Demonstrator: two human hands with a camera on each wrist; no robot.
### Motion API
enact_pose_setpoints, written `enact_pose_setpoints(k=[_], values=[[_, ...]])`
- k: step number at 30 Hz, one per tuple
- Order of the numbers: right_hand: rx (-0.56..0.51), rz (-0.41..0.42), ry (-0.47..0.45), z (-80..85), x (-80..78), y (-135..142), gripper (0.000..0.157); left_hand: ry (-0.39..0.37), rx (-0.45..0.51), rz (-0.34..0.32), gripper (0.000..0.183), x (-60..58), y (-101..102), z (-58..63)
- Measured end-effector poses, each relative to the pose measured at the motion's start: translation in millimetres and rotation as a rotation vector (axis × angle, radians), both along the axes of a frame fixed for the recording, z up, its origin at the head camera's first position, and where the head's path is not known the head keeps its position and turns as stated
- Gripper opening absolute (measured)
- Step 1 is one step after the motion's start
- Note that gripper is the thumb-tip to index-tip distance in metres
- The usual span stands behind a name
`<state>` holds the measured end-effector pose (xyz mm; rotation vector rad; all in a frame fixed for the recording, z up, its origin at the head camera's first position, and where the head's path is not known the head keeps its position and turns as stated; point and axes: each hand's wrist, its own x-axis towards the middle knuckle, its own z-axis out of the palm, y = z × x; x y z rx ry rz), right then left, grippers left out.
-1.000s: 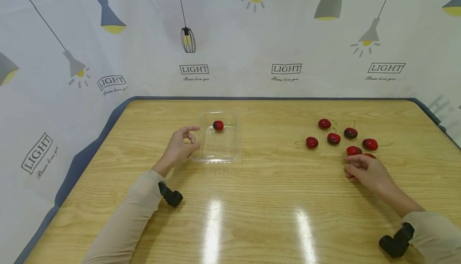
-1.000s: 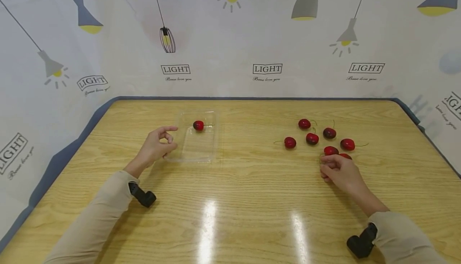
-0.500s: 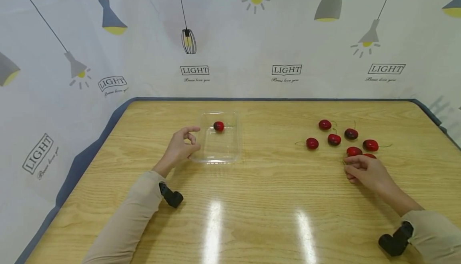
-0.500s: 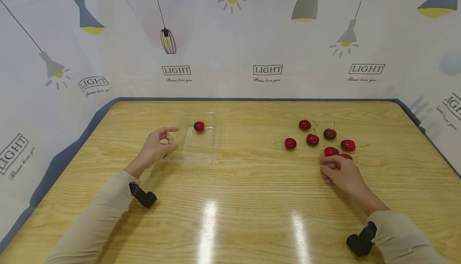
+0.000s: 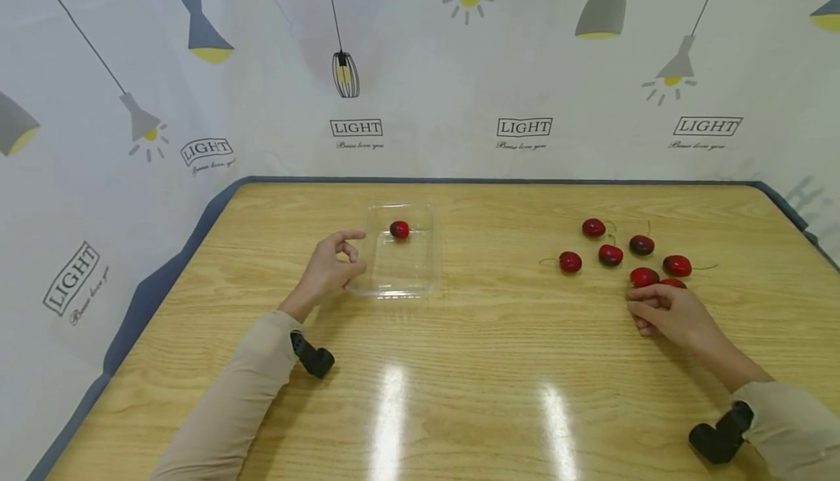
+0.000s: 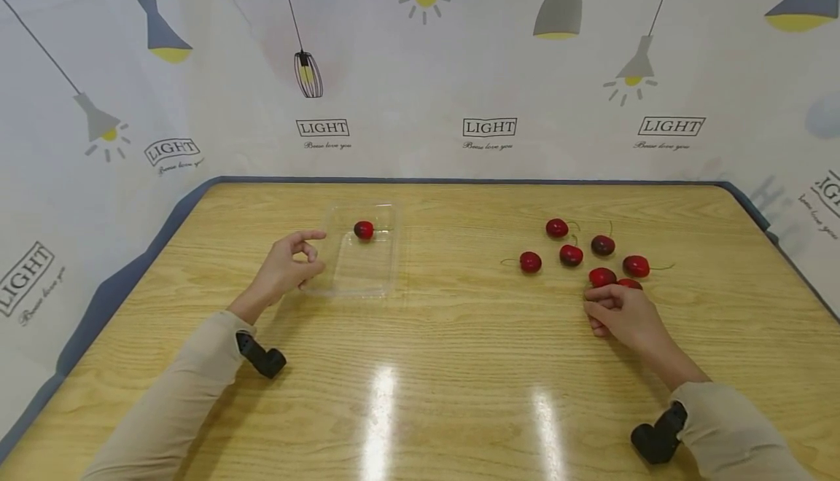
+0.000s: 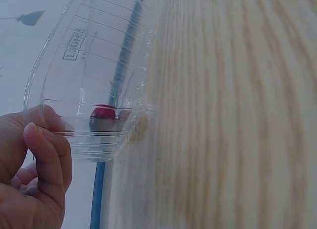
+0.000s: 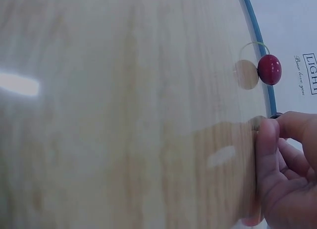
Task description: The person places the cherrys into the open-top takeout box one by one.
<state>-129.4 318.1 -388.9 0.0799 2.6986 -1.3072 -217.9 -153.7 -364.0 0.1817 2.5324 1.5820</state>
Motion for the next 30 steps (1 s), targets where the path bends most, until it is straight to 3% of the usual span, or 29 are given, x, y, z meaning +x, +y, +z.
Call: enact_pose_setpoints(k=[23, 30], values=[[0.055, -0.017, -0.066, 0.4, -5.2, -0.9, 0.04, -0.01, 0.015, 0.007, 0.054, 0.0, -0.8, -0.4], [0.062, 0.009, -0.098, 0.6, -5.9, 2.8, 0.045, -0.039, 0.017, 0.002, 0.054, 10.4, 5.3, 17.8]])
